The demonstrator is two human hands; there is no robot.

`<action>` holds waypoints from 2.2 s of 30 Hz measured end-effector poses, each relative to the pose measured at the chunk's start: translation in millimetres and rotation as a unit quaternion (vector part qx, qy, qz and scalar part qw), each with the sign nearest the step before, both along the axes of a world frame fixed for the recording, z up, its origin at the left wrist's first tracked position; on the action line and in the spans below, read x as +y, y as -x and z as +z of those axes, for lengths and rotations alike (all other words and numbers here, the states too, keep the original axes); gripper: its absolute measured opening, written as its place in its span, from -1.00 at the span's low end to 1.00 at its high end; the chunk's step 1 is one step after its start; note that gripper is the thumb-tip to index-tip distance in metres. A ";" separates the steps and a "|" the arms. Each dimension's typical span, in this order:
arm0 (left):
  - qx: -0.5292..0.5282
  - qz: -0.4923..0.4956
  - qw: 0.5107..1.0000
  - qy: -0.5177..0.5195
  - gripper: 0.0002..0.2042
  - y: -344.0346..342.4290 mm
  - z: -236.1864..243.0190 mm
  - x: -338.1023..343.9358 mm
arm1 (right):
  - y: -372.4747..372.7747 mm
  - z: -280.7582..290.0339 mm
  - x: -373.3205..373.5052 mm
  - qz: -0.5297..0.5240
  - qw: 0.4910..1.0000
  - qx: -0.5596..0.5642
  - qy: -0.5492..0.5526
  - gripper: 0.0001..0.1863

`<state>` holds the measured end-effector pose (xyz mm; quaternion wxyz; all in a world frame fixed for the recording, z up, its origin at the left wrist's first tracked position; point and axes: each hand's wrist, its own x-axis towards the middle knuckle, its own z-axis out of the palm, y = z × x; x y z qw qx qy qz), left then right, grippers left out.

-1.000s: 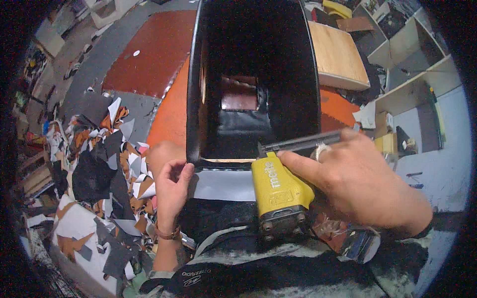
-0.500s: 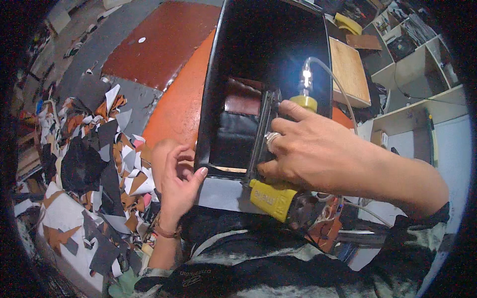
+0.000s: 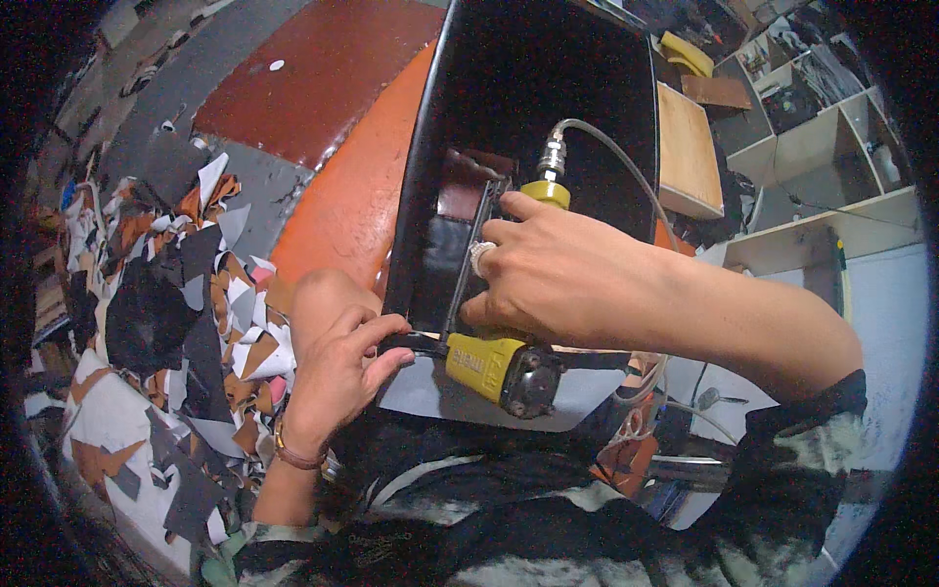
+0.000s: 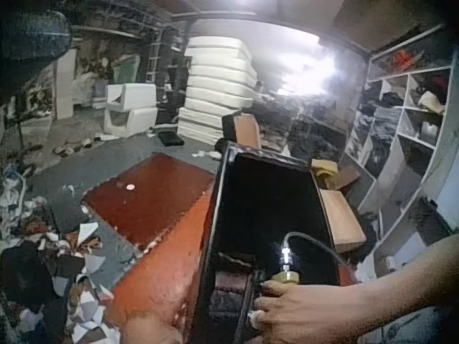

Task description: The person is reupholstering a rectangular wooden box. They cut a black vinyl sheet to size, apply it to the box edges, and secure it using a staple gun. The person repeatedly trims excess material and adjusts the vinyl to ensure a tight fit.

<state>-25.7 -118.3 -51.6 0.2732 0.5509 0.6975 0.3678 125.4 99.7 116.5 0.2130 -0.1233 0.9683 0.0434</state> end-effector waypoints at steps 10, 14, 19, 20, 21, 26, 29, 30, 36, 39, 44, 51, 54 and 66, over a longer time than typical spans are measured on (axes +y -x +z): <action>-0.081 -0.071 0.994 -0.027 -0.71 20.7 -5.1 4.6 | 24.8 -14.0 -5.1 0.052 0.998 -0.013 0.015 -0.71; -0.062 -0.070 0.995 -0.019 -0.70 20.3 -1.6 1.9 | 31.6 -15.5 -9.4 0.048 0.998 -0.031 0.022 -0.66; -0.078 -0.073 0.994 -0.028 -0.72 21.4 -4.3 2.1 | 36.2 -13.2 -11.2 0.066 0.997 -0.032 0.014 -0.79; -0.080 -0.075 0.994 -0.028 -0.73 22.3 -4.6 2.7 | 37.6 -12.0 -12.5 0.066 0.997 -0.040 0.010 -0.79; -0.082 -0.079 0.993 -0.029 -0.73 23.3 -6.0 2.8 | 38.8 -11.2 -13.4 0.065 0.997 -0.048 0.005 -0.79; -0.092 -0.091 0.991 -0.015 -0.72 26.4 -6.9 2.9 | 44.8 -12.1 -15.0 0.072 0.996 -0.045 0.001 -0.78; -0.094 -0.091 0.991 -0.022 -0.72 27.3 -10.0 3.0 | 48.3 -14.7 -15.0 0.073 0.997 -0.040 0.005 -0.77; -0.095 -0.091 0.991 -0.019 -0.71 27.8 -10.1 3.2 | 49.5 -15.0 -15.1 0.074 0.997 -0.036 0.006 -0.77; -0.097 -0.088 0.991 -0.008 -0.71 27.4 -8.9 2.9 | 55.9 -11.1 -21.9 0.037 0.997 -0.070 0.009 -0.69; -0.104 -0.081 0.991 -0.010 -0.73 26.8 -9.1 2.0 | 60.2 -9.0 -24.5 0.039 0.996 -0.082 -0.011 -0.81; -0.095 -0.086 0.992 -0.007 -0.72 28.2 -9.6 1.1 | 62.1 -11.4 -27.0 0.044 0.997 -0.068 -0.016 -0.85; -0.073 -0.085 0.993 -0.023 -0.71 27.7 -12.8 1.3 | 62.7 -17.3 -32.1 0.023 0.997 -0.072 -0.037 -0.86; -0.088 -0.078 0.993 -0.012 -0.72 23.7 -8.3 1.1 | 56.2 -0.6 -12.7 -0.080 0.978 -0.183 0.057 -0.80; -0.112 0.075 0.990 -0.035 -0.65 -17.3 -4.0 -18.6 | -124.0 23.6 15.7 -0.622 0.663 0.071 0.411 -0.47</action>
